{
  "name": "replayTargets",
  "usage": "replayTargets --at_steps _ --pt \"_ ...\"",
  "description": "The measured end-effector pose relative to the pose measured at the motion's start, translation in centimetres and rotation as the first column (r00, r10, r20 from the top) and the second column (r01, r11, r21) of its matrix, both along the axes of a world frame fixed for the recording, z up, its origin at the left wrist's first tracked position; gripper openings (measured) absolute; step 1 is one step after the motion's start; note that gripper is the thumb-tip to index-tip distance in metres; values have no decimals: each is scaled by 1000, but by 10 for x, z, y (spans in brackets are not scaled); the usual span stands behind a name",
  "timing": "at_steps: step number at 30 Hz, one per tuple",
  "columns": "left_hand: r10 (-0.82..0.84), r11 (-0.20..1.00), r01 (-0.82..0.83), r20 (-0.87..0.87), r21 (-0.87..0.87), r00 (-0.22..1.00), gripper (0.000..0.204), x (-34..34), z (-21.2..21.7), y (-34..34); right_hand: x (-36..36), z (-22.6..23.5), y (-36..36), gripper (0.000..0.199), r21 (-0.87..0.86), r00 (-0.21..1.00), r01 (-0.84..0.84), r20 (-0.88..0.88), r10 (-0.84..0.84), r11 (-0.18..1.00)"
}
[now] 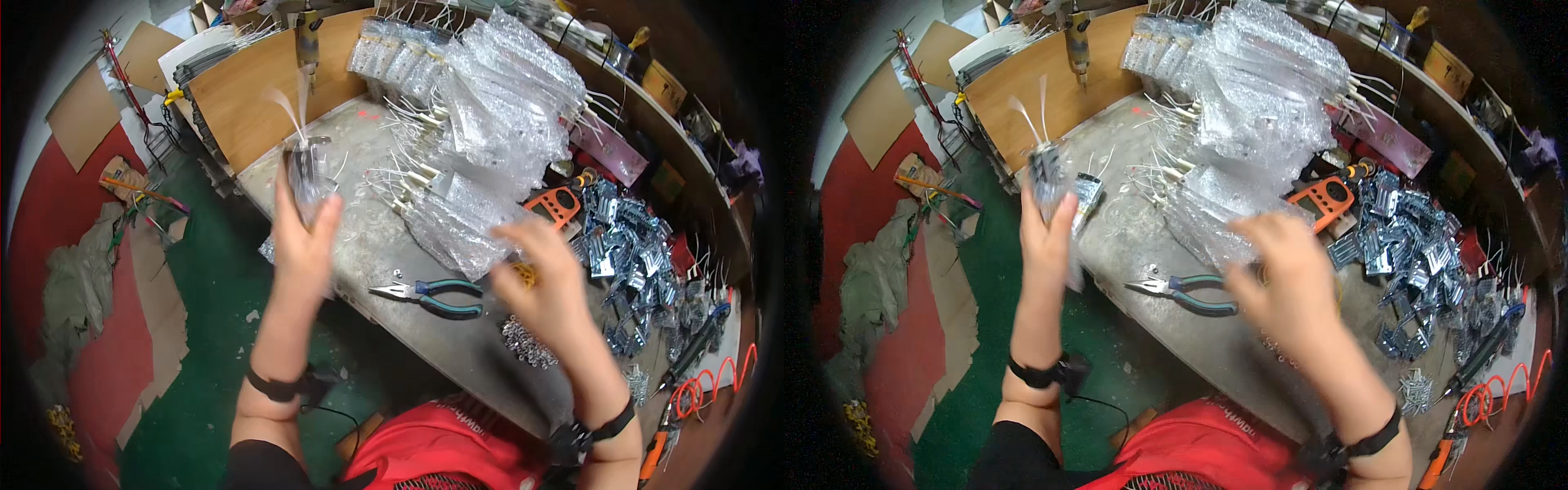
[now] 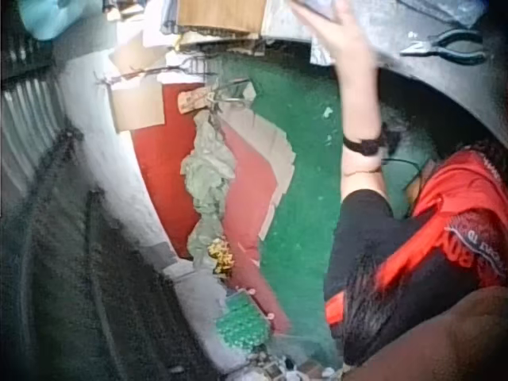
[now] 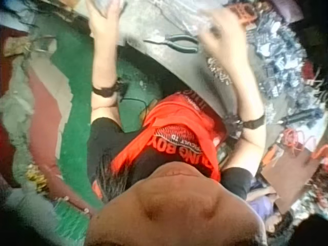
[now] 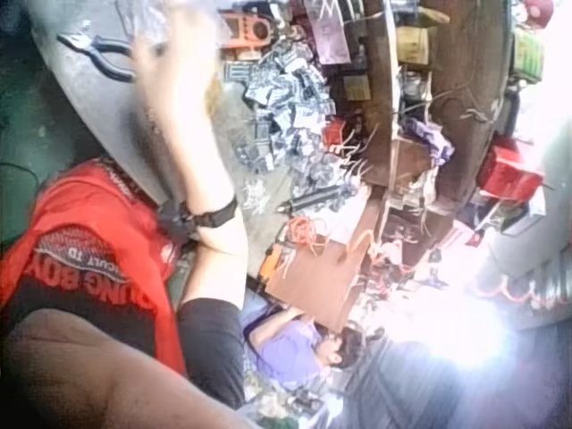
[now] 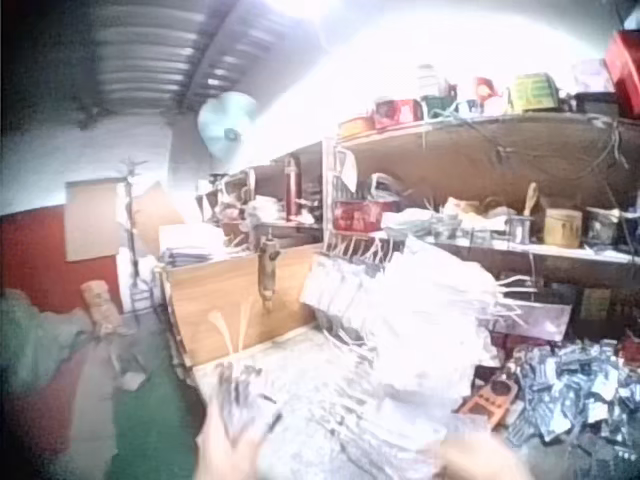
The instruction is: Manually assemble metal housings for electronic components using an electric screwdriver.
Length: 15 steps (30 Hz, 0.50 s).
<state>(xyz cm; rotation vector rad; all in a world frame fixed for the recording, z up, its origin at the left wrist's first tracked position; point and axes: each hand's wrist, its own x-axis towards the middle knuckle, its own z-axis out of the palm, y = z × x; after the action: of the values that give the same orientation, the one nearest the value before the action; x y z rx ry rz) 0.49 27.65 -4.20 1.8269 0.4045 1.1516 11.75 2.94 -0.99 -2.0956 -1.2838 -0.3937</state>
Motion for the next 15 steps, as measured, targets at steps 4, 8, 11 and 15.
replayTargets --at_steps 4,8,11,15 --pt "308 896 -123 -399 426 864 72 -1 -6 68 45 -10 20 34 -67 990 140 15 -139 988" --pt "464 833 -147 -529 534 710 76 20 -29 83 59 -35 42 44 -234 967 254 30 -254 938" --pt "562 750 -123 -528 650 637 80 18 -49 88 52 -36 51 52 -272 950 301 171 -262 914" --pt "499 824 -70 -661 563 561 86 14 -34 74 52 -40 54 54 -265 945 295 223 -239 918"
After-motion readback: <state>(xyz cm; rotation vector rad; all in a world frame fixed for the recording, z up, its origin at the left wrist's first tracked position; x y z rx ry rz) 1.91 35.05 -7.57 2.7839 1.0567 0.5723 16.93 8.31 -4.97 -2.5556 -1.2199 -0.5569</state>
